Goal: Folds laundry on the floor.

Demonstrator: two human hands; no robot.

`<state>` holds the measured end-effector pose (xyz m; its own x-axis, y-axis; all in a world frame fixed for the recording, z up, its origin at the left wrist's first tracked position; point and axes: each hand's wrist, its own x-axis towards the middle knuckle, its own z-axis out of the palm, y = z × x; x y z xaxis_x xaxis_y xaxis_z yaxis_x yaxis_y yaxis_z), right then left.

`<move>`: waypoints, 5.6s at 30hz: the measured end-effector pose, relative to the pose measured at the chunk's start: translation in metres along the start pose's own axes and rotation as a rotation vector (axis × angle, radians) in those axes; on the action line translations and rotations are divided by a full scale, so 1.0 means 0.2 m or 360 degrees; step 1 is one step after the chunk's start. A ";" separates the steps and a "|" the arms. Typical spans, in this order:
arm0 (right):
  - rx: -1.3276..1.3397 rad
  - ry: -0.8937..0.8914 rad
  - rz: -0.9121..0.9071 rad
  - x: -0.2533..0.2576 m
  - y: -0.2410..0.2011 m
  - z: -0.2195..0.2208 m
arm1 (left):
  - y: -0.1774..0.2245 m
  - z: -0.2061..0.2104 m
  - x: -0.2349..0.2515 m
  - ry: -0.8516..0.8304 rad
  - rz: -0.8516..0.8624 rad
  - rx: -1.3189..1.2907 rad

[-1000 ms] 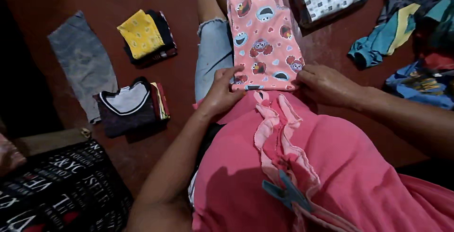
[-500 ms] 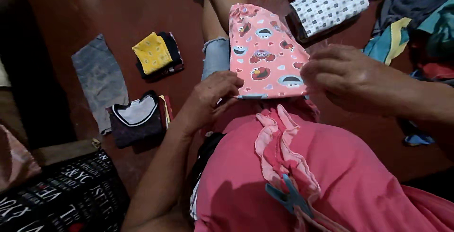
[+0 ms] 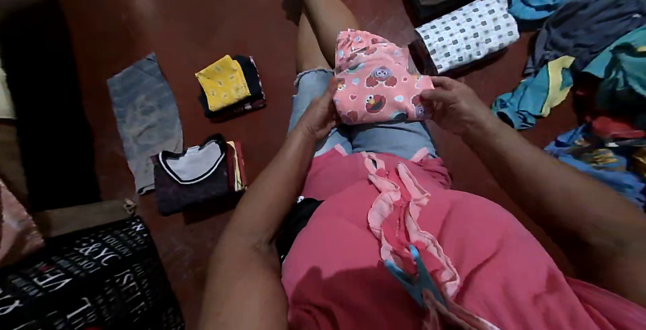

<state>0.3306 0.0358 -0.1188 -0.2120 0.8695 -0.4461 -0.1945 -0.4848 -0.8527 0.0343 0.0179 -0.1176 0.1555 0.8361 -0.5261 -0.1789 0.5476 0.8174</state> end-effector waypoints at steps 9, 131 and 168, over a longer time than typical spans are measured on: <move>-0.0350 0.0044 -0.0836 -0.09 -0.01 0.04 | 0.02 0.04 -0.12 0.0317 0.0491 0.0460; 0.0932 0.0254 -0.0282 -0.05 -0.08 0.31 | -0.02 0.24 -0.35 -0.0115 -0.0012 -0.0104; 0.1112 0.0816 -0.0413 0.73 0.06 -0.62 | -0.16 -0.07 -0.13 -0.0105 -0.0044 -0.0228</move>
<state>0.4169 0.1680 -0.2284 0.3399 0.8135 -0.4719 -0.7492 -0.0691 -0.6587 0.0221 -0.0209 -0.1338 0.2251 0.8193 -0.5274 -0.3097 0.5733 0.7585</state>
